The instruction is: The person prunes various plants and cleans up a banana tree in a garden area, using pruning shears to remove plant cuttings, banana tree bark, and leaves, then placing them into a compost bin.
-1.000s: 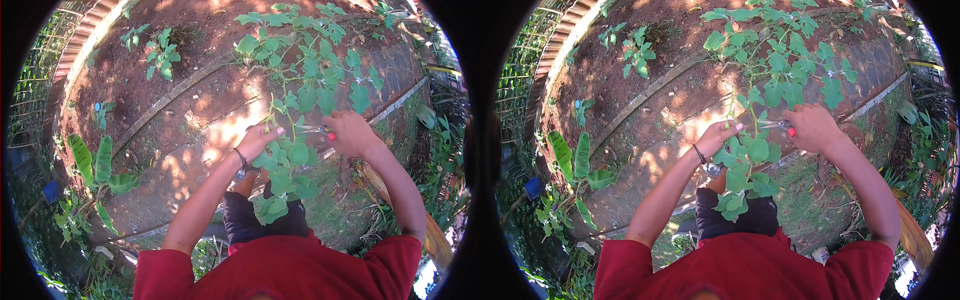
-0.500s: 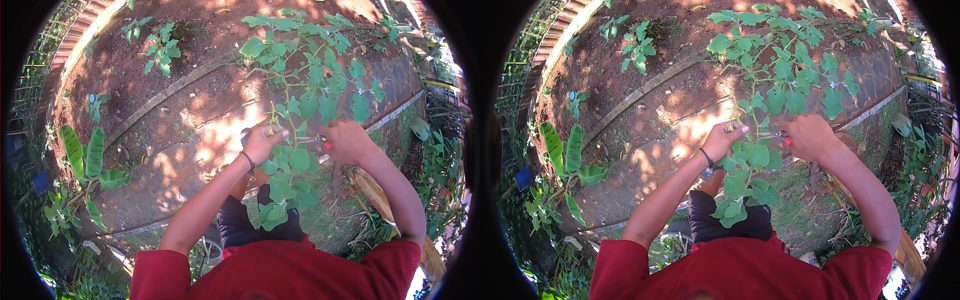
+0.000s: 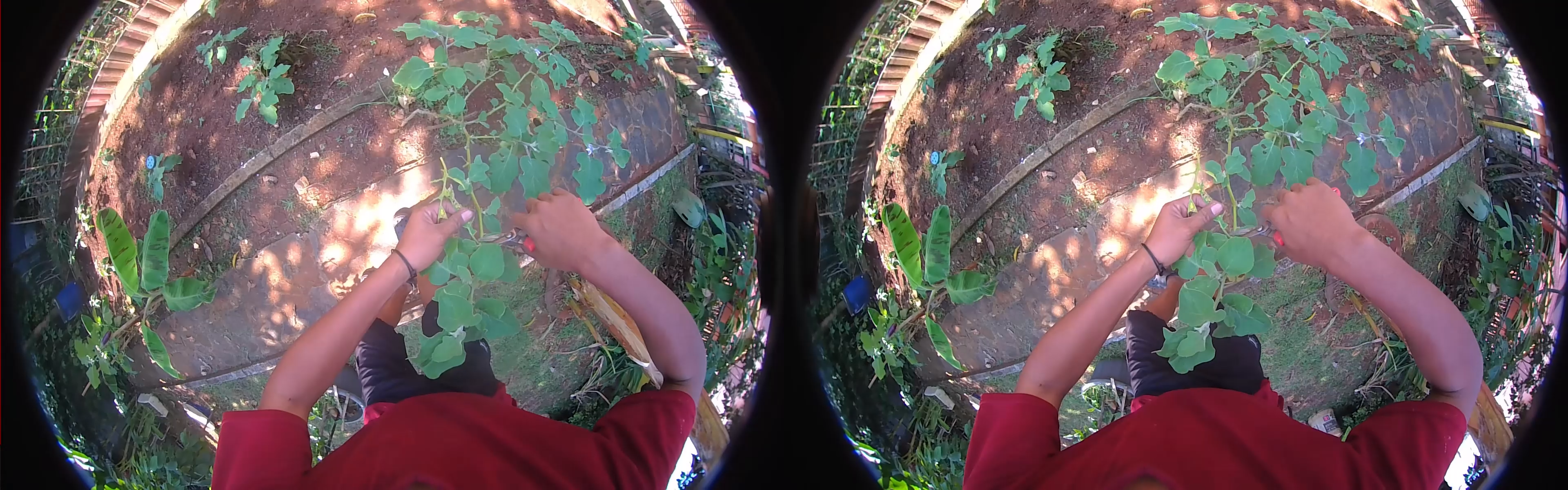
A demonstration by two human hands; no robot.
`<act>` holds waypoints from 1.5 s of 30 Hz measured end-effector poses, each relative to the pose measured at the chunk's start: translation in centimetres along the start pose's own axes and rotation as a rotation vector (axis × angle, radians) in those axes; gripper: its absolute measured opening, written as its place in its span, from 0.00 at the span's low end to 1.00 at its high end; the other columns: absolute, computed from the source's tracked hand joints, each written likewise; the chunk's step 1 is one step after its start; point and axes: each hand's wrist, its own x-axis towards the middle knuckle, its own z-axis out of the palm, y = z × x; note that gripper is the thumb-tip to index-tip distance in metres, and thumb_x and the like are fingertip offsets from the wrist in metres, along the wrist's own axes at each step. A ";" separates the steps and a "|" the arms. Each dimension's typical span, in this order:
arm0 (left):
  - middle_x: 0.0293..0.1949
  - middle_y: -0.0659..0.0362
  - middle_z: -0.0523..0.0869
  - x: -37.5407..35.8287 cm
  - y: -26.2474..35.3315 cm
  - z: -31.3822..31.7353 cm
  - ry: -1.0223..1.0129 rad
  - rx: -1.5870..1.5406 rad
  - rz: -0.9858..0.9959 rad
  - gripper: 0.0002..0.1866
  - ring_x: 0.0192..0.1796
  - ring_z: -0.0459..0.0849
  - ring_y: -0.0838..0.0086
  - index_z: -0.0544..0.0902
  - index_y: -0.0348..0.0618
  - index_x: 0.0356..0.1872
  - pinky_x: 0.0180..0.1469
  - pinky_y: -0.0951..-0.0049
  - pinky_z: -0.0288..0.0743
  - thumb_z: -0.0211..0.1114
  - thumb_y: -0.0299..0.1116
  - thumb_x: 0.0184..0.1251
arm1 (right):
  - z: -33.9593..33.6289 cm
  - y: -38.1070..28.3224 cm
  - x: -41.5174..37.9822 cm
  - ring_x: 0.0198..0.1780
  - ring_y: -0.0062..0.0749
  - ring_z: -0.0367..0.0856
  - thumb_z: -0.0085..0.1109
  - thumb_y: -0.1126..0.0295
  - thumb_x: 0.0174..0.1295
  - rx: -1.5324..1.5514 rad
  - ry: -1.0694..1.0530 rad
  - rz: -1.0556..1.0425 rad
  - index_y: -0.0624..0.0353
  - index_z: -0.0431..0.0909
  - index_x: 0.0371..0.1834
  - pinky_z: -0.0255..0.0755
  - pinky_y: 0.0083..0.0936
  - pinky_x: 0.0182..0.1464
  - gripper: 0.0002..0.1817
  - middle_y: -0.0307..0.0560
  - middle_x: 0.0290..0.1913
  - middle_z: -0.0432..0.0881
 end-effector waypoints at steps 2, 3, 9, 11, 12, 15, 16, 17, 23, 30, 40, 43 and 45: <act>0.20 0.72 0.75 0.1 -0.3 -0.1 -0.007 0.003 0.010 0.15 0.22 0.67 0.89 0.79 0.44 0.29 0.25 0.81 0.63 0.66 0.43 0.70 | 0.4 0.1 0.2 0.40 0.40 0.84 0.64 0.67 0.49 -0.037 0.007 -0.011 0.52 0.81 0.39 0.75 0.35 0.47 0.12 0.46 0.34 0.83; 0.20 0.72 0.75 0.1 -0.2 -0.1 -0.012 0.006 0.018 0.15 0.22 0.67 0.89 0.79 0.44 0.29 0.25 0.81 0.63 0.66 0.43 0.70 | 0.5 0.0 0.2 0.38 0.40 0.85 0.64 0.67 0.49 -0.072 0.014 -0.025 0.52 0.81 0.38 0.75 0.35 0.45 0.12 0.46 0.33 0.84; 0.21 0.72 0.75 -0.3 0.1 0.0 -0.013 0.032 0.000 0.15 0.23 0.67 0.89 0.79 0.44 0.29 0.25 0.81 0.63 0.66 0.44 0.70 | 0.7 0.2 0.1 0.31 0.36 0.86 0.61 0.63 0.57 -0.143 0.029 -0.042 0.51 0.81 0.30 0.73 0.34 0.39 0.05 0.42 0.24 0.83; 0.21 0.72 0.75 -0.2 -0.2 0.0 -0.007 0.028 0.011 0.15 0.23 0.67 0.89 0.79 0.44 0.30 0.26 0.81 0.63 0.66 0.44 0.70 | 0.8 0.1 0.2 0.30 0.36 0.86 0.60 0.65 0.57 -0.153 0.048 -0.039 0.51 0.81 0.29 0.73 0.34 0.38 0.04 0.43 0.24 0.84; 0.22 0.72 0.75 -0.2 -0.3 0.0 -0.004 0.024 0.019 0.15 0.24 0.68 0.89 0.79 0.44 0.30 0.27 0.80 0.64 0.66 0.44 0.70 | 0.8 0.1 0.2 0.30 0.36 0.86 0.58 0.67 0.56 -0.160 0.064 -0.034 0.51 0.81 0.27 0.74 0.33 0.37 0.04 0.43 0.24 0.84; 0.22 0.72 0.75 -0.2 -0.1 0.1 -0.004 0.004 0.010 0.15 0.25 0.68 0.89 0.79 0.44 0.30 0.28 0.80 0.64 0.66 0.44 0.70 | 0.6 0.0 0.2 0.30 0.36 0.86 0.57 0.69 0.55 -0.195 0.073 -0.032 0.51 0.81 0.26 0.73 0.33 0.34 0.04 0.43 0.25 0.84; 0.22 0.72 0.75 -0.2 -0.2 0.2 -0.001 0.003 0.012 0.15 0.25 0.68 0.89 0.79 0.44 0.30 0.28 0.80 0.64 0.66 0.44 0.70 | 0.6 0.0 0.2 0.30 0.36 0.86 0.57 0.69 0.55 -0.197 0.074 -0.035 0.51 0.81 0.26 0.73 0.33 0.34 0.04 0.43 0.25 0.84; 0.19 0.72 0.75 -0.1 -0.5 0.3 0.010 -0.019 0.045 0.15 0.19 0.68 0.88 0.78 0.45 0.30 0.21 0.81 0.61 0.66 0.44 0.70 | 0.6 0.0 0.3 0.30 0.36 0.86 0.57 0.70 0.56 -0.207 0.051 -0.035 0.51 0.80 0.26 0.73 0.32 0.33 0.04 0.43 0.25 0.84; 0.18 0.74 0.71 0.7 -2.3 -1.0 0.054 -0.091 0.119 0.13 0.17 0.63 0.89 0.78 0.48 0.30 0.20 0.82 0.57 0.66 0.44 0.70 | 0.4 0.0 -0.1 0.33 0.36 0.85 0.59 0.69 0.56 -0.275 0.022 0.005 0.53 0.79 0.30 0.72 0.33 0.38 0.02 0.43 0.27 0.82; 0.20 0.73 0.66 0.1 -3.7 -7.3 0.236 -0.367 0.081 0.13 0.22 0.61 0.86 0.76 0.51 0.30 0.30 0.81 0.60 0.65 0.44 0.71 | 0.0 1.6 -2.2 0.34 0.39 0.81 0.61 0.67 0.59 0.055 0.360 0.189 0.58 0.74 0.35 0.70 0.34 0.41 0.08 0.46 0.29 0.80; 0.18 0.72 0.59 -5.6 -12.0 -13.9 0.387 -0.406 -0.174 0.16 0.22 0.60 0.84 0.75 0.48 0.34 0.28 0.80 0.57 0.60 0.49 0.73 | 16.6 -1.9 -6.7 0.40 0.59 0.81 0.61 0.57 0.63 0.569 0.041 0.495 0.61 0.73 0.42 0.72 0.48 0.41 0.17 0.58 0.33 0.81; 0.18 0.72 0.60 -6.9 -13.9 -13.4 0.386 -0.295 -0.209 0.17 0.22 0.60 0.85 0.77 0.45 0.33 0.27 0.81 0.56 0.61 0.49 0.73 | 20.5 -4.7 -7.3 0.44 0.63 0.81 0.60 0.54 0.63 0.663 -0.101 0.530 0.60 0.73 0.42 0.72 0.51 0.46 0.19 0.61 0.38 0.82; 0.19 0.71 0.64 -7.5 -15.2 -13.0 0.394 -0.179 -0.234 0.18 0.23 0.62 0.85 0.77 0.43 0.32 0.28 0.81 0.58 0.61 0.48 0.73 | 22.0 -6.4 -7.4 0.46 0.63 0.80 0.60 0.56 0.61 0.832 -0.303 0.554 0.59 0.73 0.48 0.72 0.52 0.48 0.20 0.63 0.42 0.82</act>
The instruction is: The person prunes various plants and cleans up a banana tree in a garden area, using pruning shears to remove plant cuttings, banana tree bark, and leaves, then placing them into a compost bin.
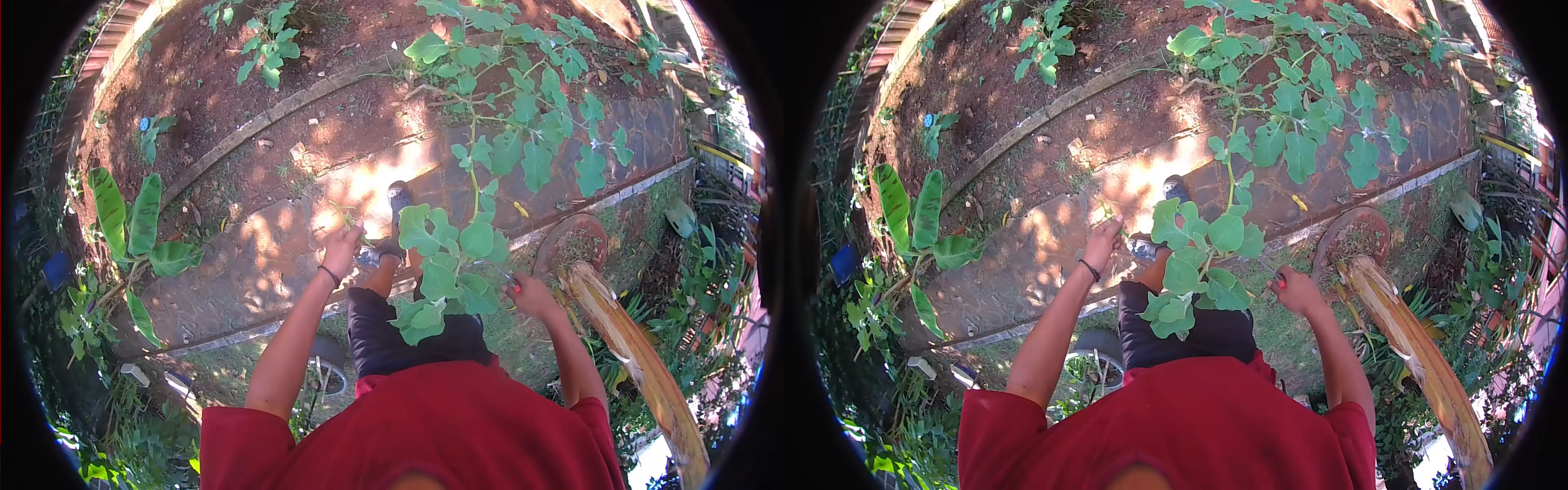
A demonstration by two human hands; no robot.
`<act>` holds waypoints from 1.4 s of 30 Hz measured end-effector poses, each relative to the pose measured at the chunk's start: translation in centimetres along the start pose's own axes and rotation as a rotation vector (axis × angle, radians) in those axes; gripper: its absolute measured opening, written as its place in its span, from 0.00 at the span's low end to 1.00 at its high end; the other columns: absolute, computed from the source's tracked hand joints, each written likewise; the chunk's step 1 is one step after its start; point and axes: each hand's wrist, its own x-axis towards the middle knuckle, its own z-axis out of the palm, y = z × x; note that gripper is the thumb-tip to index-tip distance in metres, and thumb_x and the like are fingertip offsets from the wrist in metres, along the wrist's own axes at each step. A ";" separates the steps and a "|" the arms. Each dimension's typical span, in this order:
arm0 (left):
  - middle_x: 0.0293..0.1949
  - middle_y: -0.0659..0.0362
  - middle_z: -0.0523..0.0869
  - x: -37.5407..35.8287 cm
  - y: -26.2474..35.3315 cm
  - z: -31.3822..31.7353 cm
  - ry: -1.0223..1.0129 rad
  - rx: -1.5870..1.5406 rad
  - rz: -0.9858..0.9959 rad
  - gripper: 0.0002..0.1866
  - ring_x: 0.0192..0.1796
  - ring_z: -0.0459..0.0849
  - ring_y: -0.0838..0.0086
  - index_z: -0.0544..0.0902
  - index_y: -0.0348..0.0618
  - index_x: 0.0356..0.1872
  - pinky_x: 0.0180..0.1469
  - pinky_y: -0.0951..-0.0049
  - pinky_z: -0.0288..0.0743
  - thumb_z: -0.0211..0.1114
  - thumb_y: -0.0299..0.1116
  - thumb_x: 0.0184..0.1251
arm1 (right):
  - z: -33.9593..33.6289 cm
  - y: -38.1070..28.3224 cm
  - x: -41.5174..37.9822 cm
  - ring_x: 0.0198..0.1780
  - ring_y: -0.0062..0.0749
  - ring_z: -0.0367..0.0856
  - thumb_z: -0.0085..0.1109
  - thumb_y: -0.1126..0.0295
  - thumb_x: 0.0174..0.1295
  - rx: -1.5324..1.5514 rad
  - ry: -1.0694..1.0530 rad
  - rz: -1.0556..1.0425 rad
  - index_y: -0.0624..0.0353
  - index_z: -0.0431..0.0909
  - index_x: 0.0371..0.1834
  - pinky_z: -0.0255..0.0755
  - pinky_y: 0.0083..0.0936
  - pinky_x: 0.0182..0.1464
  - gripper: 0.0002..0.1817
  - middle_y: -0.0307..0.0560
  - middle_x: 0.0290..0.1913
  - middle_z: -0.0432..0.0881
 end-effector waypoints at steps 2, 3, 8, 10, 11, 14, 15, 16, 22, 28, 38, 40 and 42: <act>0.19 0.71 0.66 -0.1 -1.3 0.1 -0.010 0.025 0.012 0.19 0.22 0.62 0.85 0.77 0.42 0.31 0.27 0.80 0.58 0.61 0.49 0.73 | 2.4 0.6 0.0 0.47 0.63 0.80 0.60 0.57 0.61 -0.028 0.032 -0.016 0.59 0.73 0.48 0.72 0.52 0.48 0.20 0.63 0.43 0.82; 0.19 0.70 0.69 -0.4 -1.5 0.2 -0.017 0.047 0.022 0.20 0.22 0.63 0.85 0.78 0.42 0.31 0.26 0.80 0.57 0.60 0.50 0.72 | 3.0 0.5 -0.4 0.47 0.62 0.80 0.60 0.57 0.60 -0.060 0.061 -0.033 0.59 0.74 0.49 0.73 0.51 0.49 0.20 0.62 0.43 0.82; 0.19 0.69 0.70 -1.2 -1.6 0.6 -0.043 0.173 0.038 0.21 0.22 0.64 0.84 0.78 0.43 0.28 0.26 0.79 0.58 0.60 0.50 0.72 | 3.2 0.2 -1.1 0.48 0.60 0.80 0.60 0.51 0.62 -0.022 0.030 -0.048 0.61 0.73 0.47 0.73 0.49 0.50 0.24 0.63 0.44 0.82; 0.20 0.69 0.70 -1.1 -1.7 0.3 -0.045 0.233 0.063 0.21 0.22 0.64 0.84 0.77 0.43 0.28 0.26 0.78 0.58 0.60 0.51 0.72 | 2.3 -0.2 -1.3 0.48 0.60 0.81 0.61 0.51 0.62 0.011 0.034 -0.046 0.61 0.73 0.47 0.73 0.48 0.50 0.24 0.62 0.44 0.82; 0.20 0.69 0.70 -1.0 -1.7 0.1 -0.053 0.243 0.057 0.21 0.22 0.64 0.84 0.77 0.43 0.28 0.26 0.78 0.58 0.59 0.51 0.73 | 1.6 -0.5 -1.6 0.48 0.59 0.81 0.62 0.52 0.61 0.005 0.131 -0.055 0.61 0.73 0.47 0.73 0.48 0.50 0.23 0.61 0.44 0.82; 0.20 0.69 0.70 -1.7 -0.3 -0.1 -0.053 0.281 0.052 0.21 0.23 0.65 0.84 0.78 0.42 0.30 0.27 0.78 0.60 0.59 0.51 0.73 | -1.7 -2.6 -3.4 0.46 0.57 0.80 0.64 0.57 0.59 0.014 0.385 -0.098 0.60 0.74 0.45 0.72 0.47 0.49 0.20 0.57 0.41 0.81; 0.20 0.68 0.71 -2.3 0.4 0.0 -0.041 0.305 0.049 0.21 0.23 0.66 0.84 0.79 0.41 0.31 0.27 0.79 0.61 0.59 0.50 0.74 | -3.0 -3.6 -4.3 0.45 0.55 0.80 0.66 0.60 0.58 0.027 0.537 -0.134 0.59 0.74 0.44 0.72 0.46 0.48 0.18 0.55 0.40 0.80; 0.20 0.68 0.71 -2.7 0.9 0.1 -0.042 0.309 0.048 0.21 0.23 0.66 0.84 0.79 0.41 0.31 0.27 0.79 0.61 0.59 0.50 0.74 | -4.4 -4.7 -5.3 0.45 0.55 0.80 0.66 0.60 0.58 0.031 0.537 -0.132 0.59 0.74 0.44 0.72 0.46 0.48 0.18 0.55 0.40 0.80; 0.21 0.69 0.70 -5.6 2.1 2.4 -0.146 0.296 0.078 0.21 0.24 0.64 0.84 0.79 0.41 0.31 0.28 0.79 0.59 0.59 0.50 0.73 | -10.7 -10.8 -10.8 0.40 0.42 0.75 0.68 0.67 0.51 -0.339 0.729 -0.409 0.55 0.76 0.42 0.66 0.37 0.44 0.16 0.46 0.34 0.73; 0.20 0.71 0.69 -11.2 5.6 7.1 -0.288 0.145 -0.094 0.18 0.25 0.66 0.87 0.79 0.44 0.34 0.29 0.82 0.62 0.59 0.48 0.74 | -12.3 -12.1 -10.6 0.41 0.36 0.76 0.68 0.67 0.49 -0.673 0.633 -0.506 0.53 0.76 0.41 0.66 0.35 0.45 0.16 0.42 0.34 0.74; 0.23 0.69 0.73 -10.6 3.7 8.0 -0.416 -0.016 0.007 0.17 0.17 0.62 0.90 0.80 0.47 0.33 0.17 0.84 0.51 0.57 0.49 0.75 | -11.5 -13.0 -9.1 0.42 0.36 0.79 0.66 0.66 0.51 -0.683 0.603 -0.520 0.54 0.76 0.40 0.69 0.34 0.47 0.14 0.44 0.34 0.77; 0.22 0.70 0.71 -10.9 4.7 8.1 -0.424 0.001 0.021 0.17 0.20 0.63 0.88 0.78 0.46 0.32 0.22 0.84 0.56 0.57 0.48 0.75 | -11.5 -13.3 -8.8 0.41 0.36 0.79 0.65 0.66 0.52 -0.695 0.618 -0.526 0.55 0.76 0.40 0.69 0.34 0.46 0.13 0.43 0.34 0.77; 0.22 0.70 0.70 -11.4 5.8 8.4 -0.434 0.001 0.026 0.17 0.21 0.63 0.87 0.78 0.46 0.32 0.25 0.82 0.58 0.56 0.47 0.76 | -11.6 -13.3 -8.5 0.40 0.36 0.79 0.62 0.68 0.53 -0.759 0.643 -0.520 0.55 0.76 0.39 0.69 0.34 0.45 0.11 0.43 0.34 0.77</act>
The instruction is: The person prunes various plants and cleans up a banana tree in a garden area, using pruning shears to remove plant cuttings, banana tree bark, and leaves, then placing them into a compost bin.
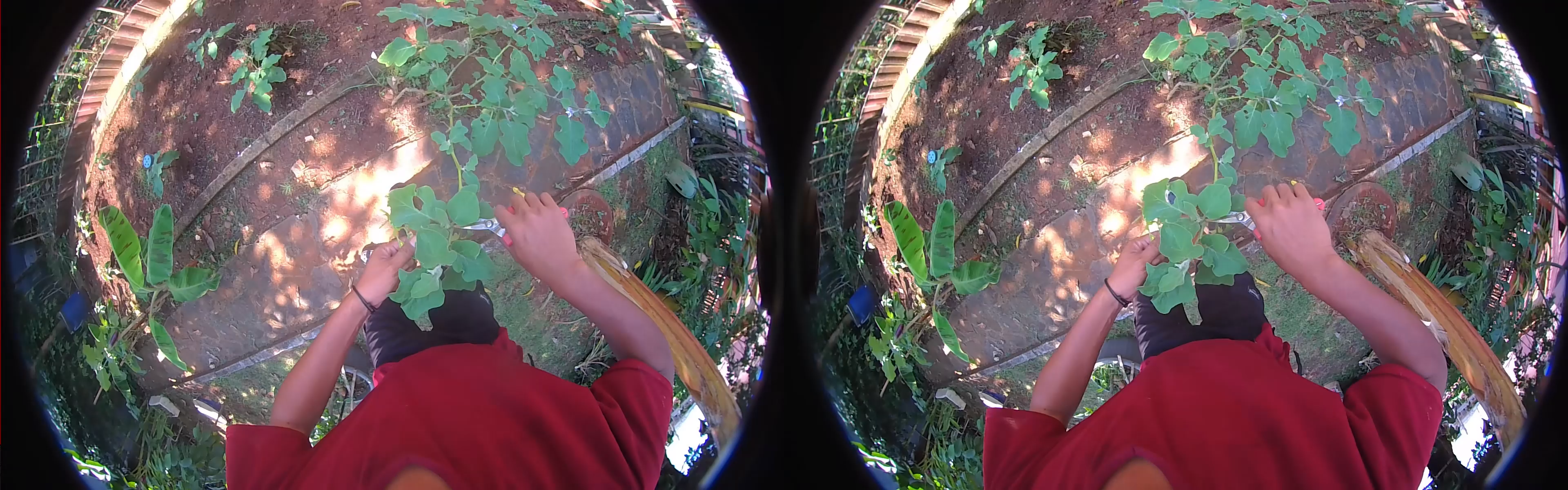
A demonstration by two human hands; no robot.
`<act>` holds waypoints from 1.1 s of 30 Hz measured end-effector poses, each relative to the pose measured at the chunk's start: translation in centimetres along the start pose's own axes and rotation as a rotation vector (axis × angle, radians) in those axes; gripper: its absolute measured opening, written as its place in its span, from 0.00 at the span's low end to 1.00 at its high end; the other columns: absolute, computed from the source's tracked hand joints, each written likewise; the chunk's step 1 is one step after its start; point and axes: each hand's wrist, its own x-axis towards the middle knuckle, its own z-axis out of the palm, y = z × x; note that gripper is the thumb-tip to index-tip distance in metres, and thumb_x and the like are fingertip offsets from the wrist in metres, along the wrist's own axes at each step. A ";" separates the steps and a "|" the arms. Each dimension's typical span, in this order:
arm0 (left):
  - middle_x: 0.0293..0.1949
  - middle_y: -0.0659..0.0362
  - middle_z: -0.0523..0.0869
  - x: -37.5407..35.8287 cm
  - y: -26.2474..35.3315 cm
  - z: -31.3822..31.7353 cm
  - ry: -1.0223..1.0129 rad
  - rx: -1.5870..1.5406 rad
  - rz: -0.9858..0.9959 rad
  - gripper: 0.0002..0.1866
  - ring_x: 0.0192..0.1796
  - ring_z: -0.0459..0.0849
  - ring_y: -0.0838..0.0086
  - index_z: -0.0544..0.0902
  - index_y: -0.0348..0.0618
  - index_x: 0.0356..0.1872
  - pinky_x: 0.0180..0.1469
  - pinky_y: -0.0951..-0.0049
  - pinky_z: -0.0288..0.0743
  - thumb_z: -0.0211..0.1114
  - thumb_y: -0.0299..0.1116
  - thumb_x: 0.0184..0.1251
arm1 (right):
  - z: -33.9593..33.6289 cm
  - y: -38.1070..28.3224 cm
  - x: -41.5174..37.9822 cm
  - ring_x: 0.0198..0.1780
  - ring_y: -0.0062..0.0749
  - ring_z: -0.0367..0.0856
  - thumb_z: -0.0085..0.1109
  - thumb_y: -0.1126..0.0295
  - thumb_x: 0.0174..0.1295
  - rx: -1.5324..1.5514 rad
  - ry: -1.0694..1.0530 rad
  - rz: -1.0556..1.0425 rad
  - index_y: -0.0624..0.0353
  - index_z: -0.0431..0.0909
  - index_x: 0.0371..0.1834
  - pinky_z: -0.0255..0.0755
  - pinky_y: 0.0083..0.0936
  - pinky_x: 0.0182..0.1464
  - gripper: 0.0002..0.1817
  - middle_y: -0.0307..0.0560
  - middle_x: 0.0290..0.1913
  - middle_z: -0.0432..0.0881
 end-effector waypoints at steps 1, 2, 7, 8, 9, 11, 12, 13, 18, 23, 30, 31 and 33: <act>0.21 0.70 0.69 -0.2 0.6 0.2 -0.009 0.000 0.004 0.17 0.23 0.63 0.86 0.78 0.45 0.31 0.28 0.81 0.60 0.55 0.46 0.77 | -0.1 0.0 0.1 0.40 0.36 0.79 0.62 0.68 0.53 0.001 0.002 0.001 0.55 0.76 0.39 0.69 0.34 0.45 0.11 0.43 0.34 0.77; 0.21 0.70 0.69 -0.4 1.1 0.5 -0.008 0.002 0.003 0.17 0.23 0.63 0.86 0.78 0.45 0.31 0.28 0.81 0.60 0.55 0.46 0.77 | -0.3 0.1 0.2 0.40 0.35 0.78 0.61 0.69 0.53 0.017 -0.008 -0.020 0.55 0.77 0.39 0.69 0.33 0.45 0.10 0.43 0.33 0.77; 0.21 0.71 0.66 -0.4 1.9 0.6 -0.051 -0.001 0.034 0.17 0.25 0.61 0.84 0.77 0.44 0.31 0.33 0.78 0.62 0.53 0.43 0.79 | -0.2 0.2 0.6 0.39 0.34 0.79 0.59 0.71 0.54 -0.003 -0.016 -0.056 0.55 0.77 0.37 0.69 0.32 0.43 0.08 0.42 0.33 0.77; 0.21 0.71 0.66 -0.4 2.0 0.6 -0.051 0.001 0.034 0.17 0.25 0.61 0.84 0.77 0.44 0.31 0.33 0.78 0.62 0.53 0.43 0.79 | 0.0 0.2 0.7 0.39 0.33 0.79 0.59 0.72 0.54 -0.011 0.002 -0.067 0.55 0.77 0.36 0.68 0.32 0.43 0.07 0.41 0.32 0.77; 0.21 0.71 0.66 -0.4 2.0 0.5 -0.053 0.001 0.034 0.17 0.25 0.61 0.85 0.77 0.44 0.31 0.32 0.78 0.62 0.52 0.43 0.79 | 0.2 0.3 0.8 0.39 0.33 0.79 0.59 0.72 0.54 -0.017 0.020 -0.079 0.55 0.77 0.35 0.68 0.31 0.42 0.06 0.41 0.32 0.77; 0.22 0.72 0.66 -0.5 2.1 0.8 -0.054 0.000 0.033 0.17 0.25 0.61 0.85 0.77 0.44 0.31 0.32 0.78 0.62 0.52 0.43 0.80 | 0.7 0.3 0.9 0.38 0.32 0.78 0.59 0.72 0.54 -0.010 0.034 -0.084 0.55 0.77 0.34 0.68 0.31 0.42 0.05 0.41 0.31 0.77; 0.22 0.72 0.66 -0.7 2.4 1.1 -0.042 0.007 0.027 0.17 0.25 0.61 0.86 0.77 0.44 0.32 0.31 0.79 0.61 0.52 0.43 0.80 | 0.8 0.3 0.9 0.37 0.32 0.78 0.59 0.72 0.54 -0.004 0.050 -0.089 0.55 0.77 0.33 0.67 0.30 0.41 0.04 0.40 0.31 0.76; 0.23 0.72 0.67 -0.8 2.5 1.3 -0.032 0.015 0.021 0.17 0.25 0.62 0.87 0.78 0.44 0.32 0.31 0.79 0.61 0.51 0.44 0.80 | 0.9 0.2 0.9 0.37 0.32 0.78 0.59 0.72 0.54 -0.002 0.051 -0.088 0.55 0.77 0.33 0.67 0.30 0.41 0.04 0.40 0.31 0.76; 0.25 0.72 0.73 -0.7 2.4 0.6 -0.051 0.064 0.035 0.17 0.27 0.66 0.88 0.80 0.41 0.38 0.30 0.82 0.63 0.53 0.44 0.79 | 1.3 -0.2 1.2 0.35 0.31 0.75 0.57 0.71 0.55 -0.024 0.123 -0.094 0.56 0.77 0.32 0.64 0.30 0.38 0.03 0.39 0.29 0.74; 0.36 0.63 0.86 -0.2 3.7 1.3 0.011 0.058 0.044 0.13 0.34 0.79 0.87 0.84 0.39 0.44 0.36 0.80 0.73 0.60 0.39 0.74 | 0.9 -0.7 1.8 0.38 0.33 0.73 0.60 0.71 0.52 -0.002 0.062 -0.069 0.56 0.75 0.37 0.65 0.32 0.43 0.09 0.41 0.31 0.72; 0.35 0.64 0.88 -0.7 5.2 1.5 0.044 0.073 0.053 0.10 0.34 0.83 0.86 0.86 0.40 0.42 0.37 0.81 0.77 0.65 0.35 0.70 | 0.9 -0.8 2.1 0.37 0.31 0.71 0.57 0.69 0.54 -0.006 0.151 -0.059 0.54 0.74 0.36 0.61 0.30 0.40 0.07 0.39 0.32 0.70; 0.35 0.63 0.88 -0.8 5.4 1.5 0.045 0.061 0.048 0.10 0.34 0.83 0.86 0.86 0.40 0.41 0.37 0.80 0.78 0.65 0.35 0.70 | 0.9 -0.8 2.1 0.37 0.31 0.71 0.57 0.69 0.54 -0.003 0.150 -0.056 0.54 0.74 0.36 0.61 0.30 0.40 0.07 0.39 0.32 0.70; 0.35 0.63 0.88 -0.6 5.0 1.4 0.062 0.079 0.117 0.10 0.34 0.83 0.85 0.86 0.39 0.41 0.36 0.80 0.78 0.66 0.35 0.70 | 0.9 -0.8 2.2 0.37 0.32 0.71 0.57 0.69 0.54 0.040 0.191 -0.053 0.54 0.74 0.38 0.61 0.31 0.41 0.08 0.40 0.33 0.70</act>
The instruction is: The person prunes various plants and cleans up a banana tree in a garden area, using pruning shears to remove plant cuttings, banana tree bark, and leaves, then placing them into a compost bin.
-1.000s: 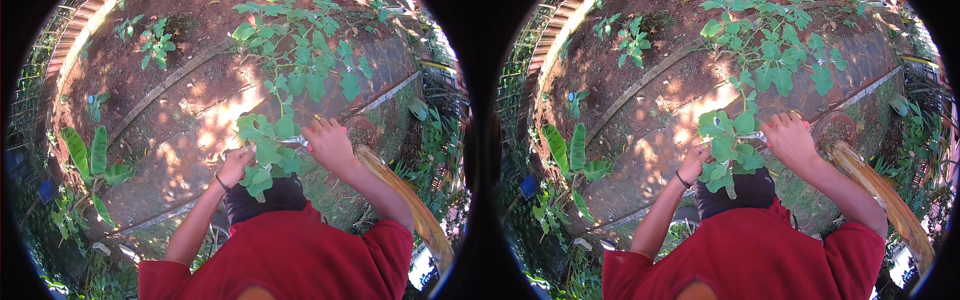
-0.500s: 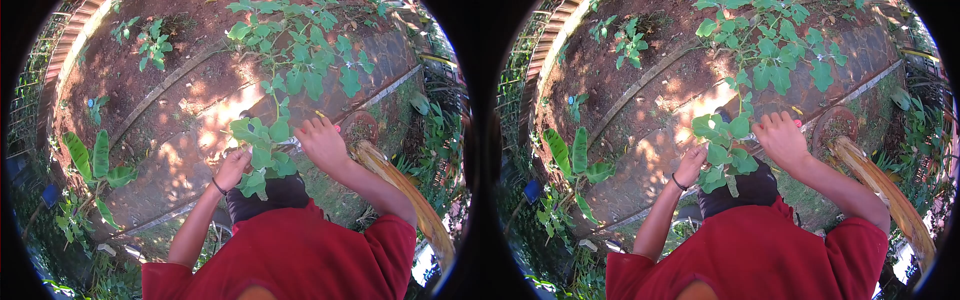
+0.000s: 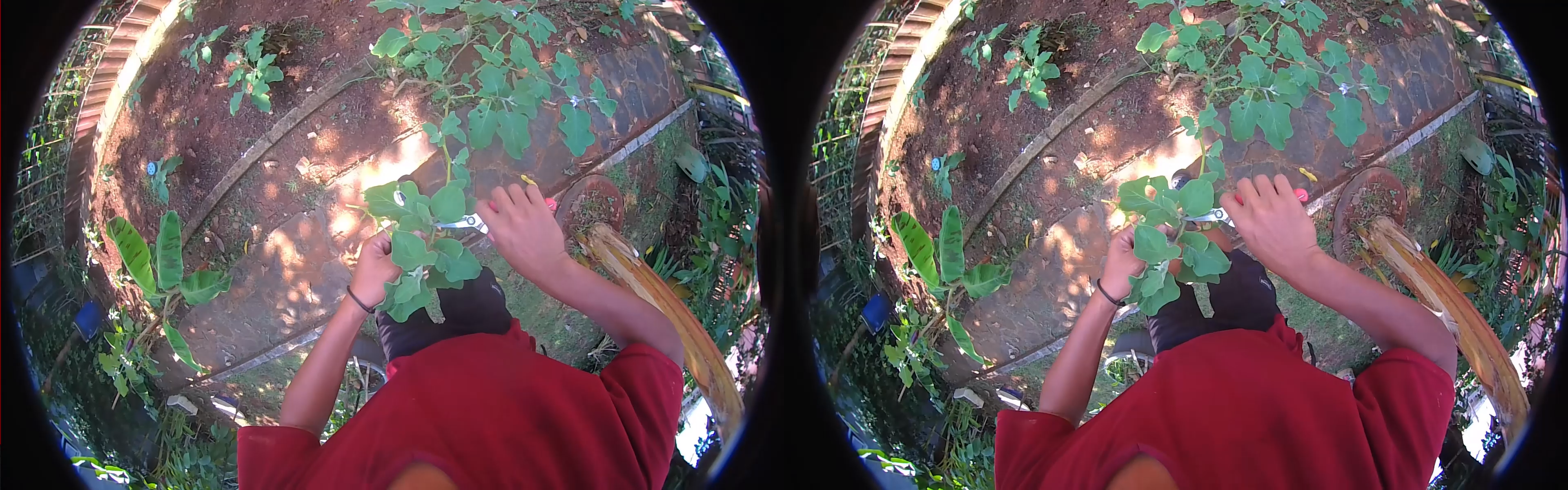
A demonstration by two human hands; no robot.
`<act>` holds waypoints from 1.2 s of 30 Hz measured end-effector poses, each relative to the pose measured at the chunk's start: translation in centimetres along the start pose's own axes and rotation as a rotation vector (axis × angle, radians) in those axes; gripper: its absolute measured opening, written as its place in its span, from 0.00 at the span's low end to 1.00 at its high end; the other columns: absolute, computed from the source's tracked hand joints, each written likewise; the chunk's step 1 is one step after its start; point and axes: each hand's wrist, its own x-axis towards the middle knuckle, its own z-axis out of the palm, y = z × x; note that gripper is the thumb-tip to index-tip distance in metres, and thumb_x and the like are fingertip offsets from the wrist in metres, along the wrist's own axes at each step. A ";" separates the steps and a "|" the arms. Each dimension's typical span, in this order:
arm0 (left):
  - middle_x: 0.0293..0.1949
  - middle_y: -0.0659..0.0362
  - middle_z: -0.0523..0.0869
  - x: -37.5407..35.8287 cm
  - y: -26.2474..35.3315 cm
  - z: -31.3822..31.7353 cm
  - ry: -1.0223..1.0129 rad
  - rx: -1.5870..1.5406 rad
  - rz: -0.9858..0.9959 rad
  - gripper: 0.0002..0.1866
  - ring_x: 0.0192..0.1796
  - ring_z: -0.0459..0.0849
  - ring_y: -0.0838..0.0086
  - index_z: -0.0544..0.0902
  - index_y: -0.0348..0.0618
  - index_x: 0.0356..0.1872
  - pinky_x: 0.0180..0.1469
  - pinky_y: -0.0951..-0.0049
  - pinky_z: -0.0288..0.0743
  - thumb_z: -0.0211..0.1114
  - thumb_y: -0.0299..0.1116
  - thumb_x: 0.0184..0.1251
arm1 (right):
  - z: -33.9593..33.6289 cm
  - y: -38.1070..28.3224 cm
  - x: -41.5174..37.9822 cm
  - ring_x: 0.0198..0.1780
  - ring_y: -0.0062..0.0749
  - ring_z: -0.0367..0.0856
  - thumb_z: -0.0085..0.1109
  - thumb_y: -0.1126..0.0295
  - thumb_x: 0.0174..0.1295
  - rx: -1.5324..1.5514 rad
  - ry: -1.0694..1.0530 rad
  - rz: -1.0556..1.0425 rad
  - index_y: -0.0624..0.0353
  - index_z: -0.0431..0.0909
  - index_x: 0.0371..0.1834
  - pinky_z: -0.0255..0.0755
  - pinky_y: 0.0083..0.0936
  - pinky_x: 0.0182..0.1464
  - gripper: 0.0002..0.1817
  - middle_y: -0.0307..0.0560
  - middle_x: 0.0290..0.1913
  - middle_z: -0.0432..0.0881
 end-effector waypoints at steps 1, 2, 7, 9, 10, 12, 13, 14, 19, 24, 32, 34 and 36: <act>0.35 0.62 0.88 0.1 -0.1 0.0 0.022 0.016 0.072 0.09 0.33 0.84 0.85 0.86 0.38 0.40 0.36 0.80 0.78 0.66 0.35 0.70 | 0.1 0.0 0.0 0.37 0.32 0.71 0.57 0.69 0.54 0.002 -0.002 0.003 0.54 0.74 0.38 0.61 0.31 0.41 0.08 0.40 0.33 0.70; 0.35 0.62 0.88 0.2 0.1 0.0 0.021 0.017 0.070 0.09 0.33 0.84 0.85 0.86 0.38 0.40 0.36 0.80 0.78 0.66 0.35 0.70 | 0.2 0.0 0.1 0.37 0.32 0.71 0.57 0.69 0.54 0.010 0.002 0.000 0.54 0.74 0.38 0.61 0.31 0.41 0.09 0.40 0.33 0.71; 0.31 0.64 0.87 -0.3 1.9 -0.1 0.052 0.045 -0.015 0.10 0.32 0.82 0.86 0.84 0.38 0.45 0.32 0.80 0.76 0.64 0.34 0.71 | 0.7 -0.1 0.4 0.37 0.32 0.71 0.57 0.69 0.53 0.029 0.023 -0.002 0.54 0.74 0.39 0.62 0.31 0.41 0.10 0.40 0.33 0.71; 0.34 0.60 0.88 -0.3 1.6 -0.8 0.041 0.046 -0.019 0.10 0.33 0.84 0.82 0.84 0.37 0.45 0.32 0.78 0.80 0.65 0.33 0.70 | 0.9 -0.2 0.5 0.36 0.32 0.72 0.58 0.68 0.53 0.020 0.037 -0.019 0.54 0.74 0.39 0.62 0.31 0.40 0.10 0.39 0.33 0.72; 0.37 0.57 0.88 -0.3 1.5 -1.0 0.032 0.045 -0.022 0.10 0.34 0.87 0.78 0.84 0.37 0.45 0.33 0.76 0.84 0.66 0.31 0.68 | 0.9 -0.2 0.6 0.36 0.32 0.72 0.58 0.68 0.53 0.021 0.038 -0.019 0.54 0.74 0.39 0.62 0.31 0.40 0.10 0.39 0.33 0.72; 0.37 0.57 0.88 -0.2 1.6 -1.3 0.039 0.023 -0.002 0.09 0.35 0.87 0.79 0.84 0.37 0.45 0.34 0.76 0.84 0.66 0.30 0.68 | 0.9 -0.2 0.9 0.36 0.31 0.72 0.58 0.68 0.53 0.025 0.041 -0.012 0.54 0.75 0.40 0.62 0.31 0.40 0.11 0.39 0.33 0.72; 0.37 0.57 0.88 -0.2 1.6 -1.4 0.045 0.001 0.018 0.09 0.35 0.87 0.79 0.84 0.37 0.46 0.34 0.76 0.83 0.66 0.28 0.68 | 0.9 -0.3 1.0 0.36 0.31 0.72 0.58 0.68 0.53 0.026 0.040 -0.013 0.54 0.75 0.40 0.62 0.31 0.40 0.11 0.39 0.33 0.72; 0.37 0.57 0.88 -0.2 1.4 -1.6 0.046 0.001 0.017 0.09 0.35 0.87 0.79 0.84 0.37 0.46 0.34 0.76 0.83 0.66 0.28 0.68 | 1.0 -0.4 1.1 0.36 0.31 0.72 0.58 0.68 0.52 0.030 0.038 -0.016 0.54 0.75 0.40 0.62 0.31 0.40 0.11 0.39 0.33 0.72; 0.41 0.58 0.88 0.0 1.2 -2.4 0.042 0.018 0.038 0.11 0.38 0.86 0.80 0.84 0.37 0.47 0.39 0.76 0.83 0.68 0.25 0.65 | 1.0 -0.5 1.4 0.36 0.31 0.72 0.58 0.69 0.52 0.043 0.036 -0.025 0.53 0.75 0.40 0.62 0.31 0.40 0.11 0.38 0.33 0.72; 0.41 0.58 0.88 0.0 0.8 -2.7 0.035 0.004 0.035 0.11 0.39 0.86 0.79 0.84 0.37 0.48 0.40 0.75 0.83 0.68 0.24 0.64 | 1.4 -0.7 1.3 0.36 0.31 0.73 0.58 0.69 0.52 0.042 0.043 -0.026 0.53 0.75 0.40 0.63 0.30 0.40 0.12 0.39 0.33 0.72; 0.41 0.58 0.88 -0.1 0.6 -2.9 0.035 -0.020 0.042 0.12 0.39 0.86 0.79 0.83 0.36 0.48 0.42 0.76 0.82 0.68 0.22 0.62 | 1.0 -0.8 1.6 0.35 0.31 0.74 0.64 0.68 0.47 -0.005 0.058 -0.017 0.53 0.74 0.37 0.65 0.31 0.39 0.13 0.38 0.30 0.71; 0.40 0.59 0.88 -0.3 0.4 -3.0 0.032 0.028 0.057 0.11 0.38 0.86 0.81 0.83 0.36 0.47 0.40 0.77 0.81 0.66 0.22 0.64 | 0.9 -0.9 1.6 0.33 0.31 0.75 0.64 0.68 0.47 -0.014 0.086 -0.023 0.53 0.74 0.36 0.66 0.30 0.38 0.13 0.38 0.30 0.71; 0.39 0.60 0.88 -0.1 -0.3 -3.7 0.020 0.011 0.072 0.11 0.37 0.85 0.82 0.83 0.36 0.47 0.39 0.78 0.80 0.65 0.22 0.65 | 0.9 -1.0 1.5 0.30 0.30 0.74 0.65 0.68 0.46 -0.037 0.069 0.019 0.52 0.73 0.35 0.66 0.30 0.35 0.14 0.37 0.28 0.71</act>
